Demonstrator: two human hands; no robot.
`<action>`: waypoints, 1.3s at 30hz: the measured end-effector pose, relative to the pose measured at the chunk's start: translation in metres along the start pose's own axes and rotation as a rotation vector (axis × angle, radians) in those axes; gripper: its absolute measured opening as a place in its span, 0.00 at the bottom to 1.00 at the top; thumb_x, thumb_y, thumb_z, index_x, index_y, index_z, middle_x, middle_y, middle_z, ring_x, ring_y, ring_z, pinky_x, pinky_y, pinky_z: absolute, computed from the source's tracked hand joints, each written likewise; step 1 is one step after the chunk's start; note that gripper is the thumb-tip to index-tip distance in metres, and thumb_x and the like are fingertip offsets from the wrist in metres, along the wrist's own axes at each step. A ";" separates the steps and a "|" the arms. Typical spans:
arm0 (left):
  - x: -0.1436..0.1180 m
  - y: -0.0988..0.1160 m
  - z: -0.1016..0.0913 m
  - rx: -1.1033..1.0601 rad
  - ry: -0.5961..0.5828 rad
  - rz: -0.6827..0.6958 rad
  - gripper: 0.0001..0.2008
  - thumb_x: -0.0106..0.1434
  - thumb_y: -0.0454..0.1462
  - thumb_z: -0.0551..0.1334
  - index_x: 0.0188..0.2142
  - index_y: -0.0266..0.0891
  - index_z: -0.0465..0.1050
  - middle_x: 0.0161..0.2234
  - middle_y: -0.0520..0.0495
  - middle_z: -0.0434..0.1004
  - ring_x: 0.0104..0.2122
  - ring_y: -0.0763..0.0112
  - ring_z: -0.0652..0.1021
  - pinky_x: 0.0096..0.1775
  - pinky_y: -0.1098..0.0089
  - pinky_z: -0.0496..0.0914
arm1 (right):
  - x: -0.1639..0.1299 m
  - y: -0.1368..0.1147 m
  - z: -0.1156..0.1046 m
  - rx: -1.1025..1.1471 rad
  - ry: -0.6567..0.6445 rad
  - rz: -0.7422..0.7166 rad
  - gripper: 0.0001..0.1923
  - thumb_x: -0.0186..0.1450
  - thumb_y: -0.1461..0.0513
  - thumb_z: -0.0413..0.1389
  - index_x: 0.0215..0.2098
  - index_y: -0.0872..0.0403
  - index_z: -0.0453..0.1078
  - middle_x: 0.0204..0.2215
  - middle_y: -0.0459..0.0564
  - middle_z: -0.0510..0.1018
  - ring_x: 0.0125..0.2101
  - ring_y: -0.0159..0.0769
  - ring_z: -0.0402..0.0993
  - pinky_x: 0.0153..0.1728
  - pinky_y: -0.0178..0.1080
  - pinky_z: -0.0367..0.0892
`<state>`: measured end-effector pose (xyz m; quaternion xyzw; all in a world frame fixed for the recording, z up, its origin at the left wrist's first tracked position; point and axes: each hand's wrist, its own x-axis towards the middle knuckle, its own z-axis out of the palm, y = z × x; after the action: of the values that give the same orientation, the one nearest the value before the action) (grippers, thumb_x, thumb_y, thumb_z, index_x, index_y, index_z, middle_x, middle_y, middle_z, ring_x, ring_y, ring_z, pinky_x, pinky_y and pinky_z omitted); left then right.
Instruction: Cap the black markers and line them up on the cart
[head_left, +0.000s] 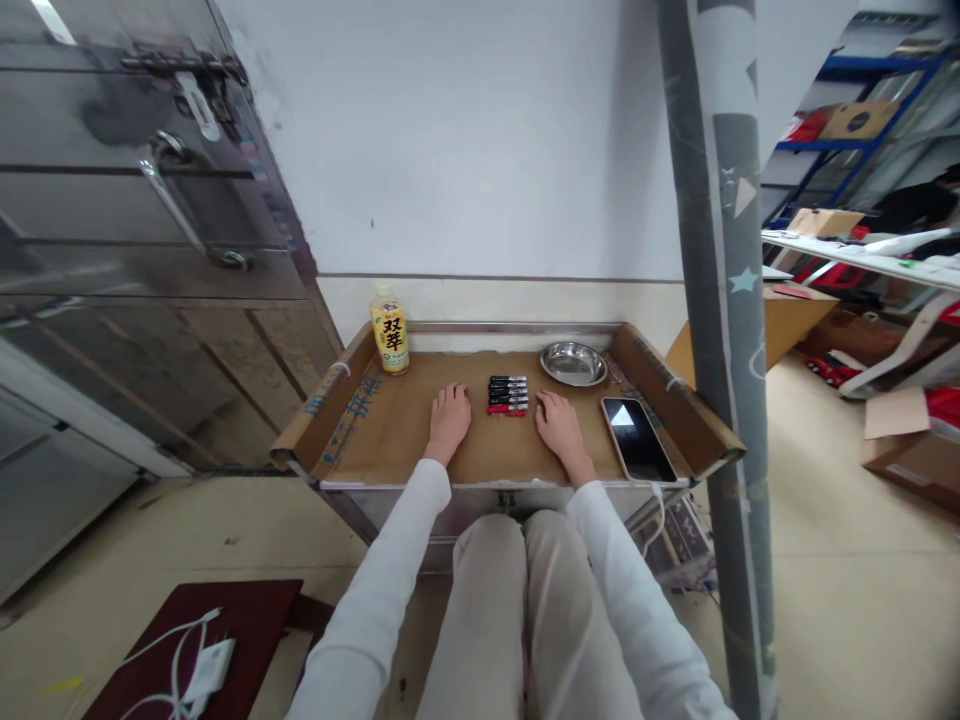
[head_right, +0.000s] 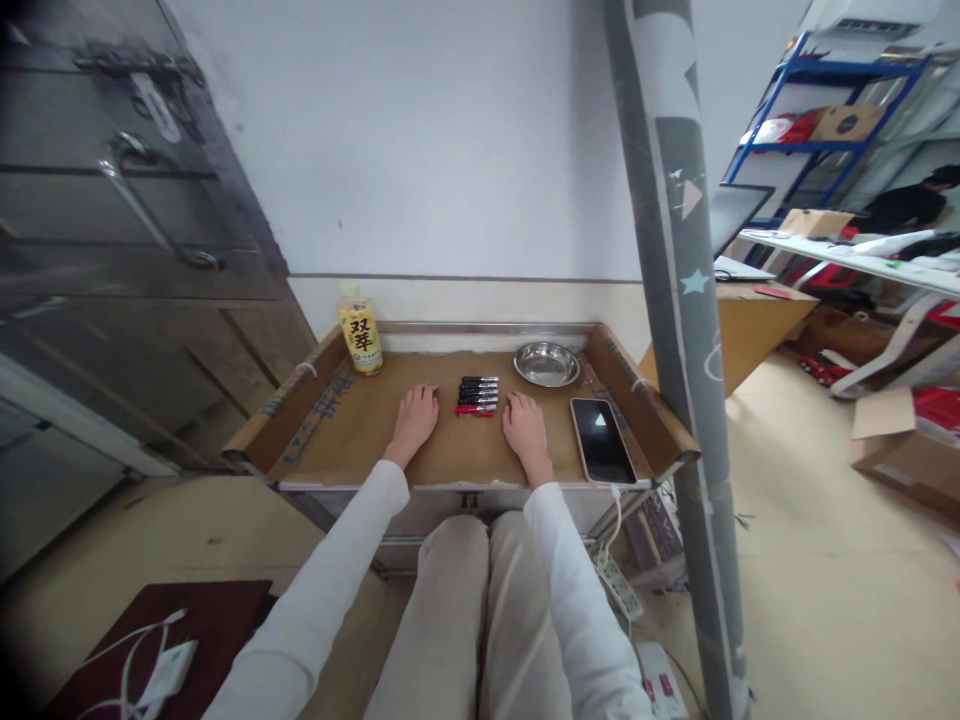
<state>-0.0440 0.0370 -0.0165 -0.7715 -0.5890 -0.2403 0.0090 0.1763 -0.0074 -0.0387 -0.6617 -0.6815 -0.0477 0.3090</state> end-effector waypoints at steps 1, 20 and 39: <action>0.000 -0.001 0.001 -0.019 0.011 0.005 0.16 0.68 0.32 0.49 0.53 0.37 0.66 0.55 0.34 0.70 0.52 0.54 0.71 0.52 0.54 0.66 | 0.000 0.000 0.001 0.000 0.009 -0.004 0.20 0.68 0.65 0.44 0.53 0.60 0.70 0.53 0.61 0.74 0.52 0.45 0.68 0.52 0.46 0.62; -0.004 0.002 -0.001 -0.092 0.021 0.012 0.16 0.66 0.30 0.51 0.51 0.36 0.67 0.55 0.33 0.69 0.52 0.52 0.71 0.53 0.52 0.65 | -0.003 -0.002 0.002 -0.003 0.035 -0.036 0.18 0.67 0.67 0.45 0.51 0.59 0.70 0.51 0.61 0.75 0.52 0.45 0.69 0.51 0.45 0.62; -0.014 0.014 -0.020 -0.323 -0.072 0.441 0.08 0.64 0.31 0.55 0.37 0.42 0.73 0.38 0.47 0.72 0.42 0.65 0.72 0.49 0.63 0.67 | -0.009 -0.022 -0.021 -0.020 -0.085 -0.170 0.10 0.68 0.62 0.48 0.41 0.51 0.71 0.40 0.53 0.72 0.42 0.43 0.65 0.43 0.43 0.57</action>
<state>-0.0407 0.0141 -0.0007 -0.8807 -0.3608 -0.2956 -0.0830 0.1624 -0.0275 -0.0186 -0.6059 -0.7472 -0.0523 0.2680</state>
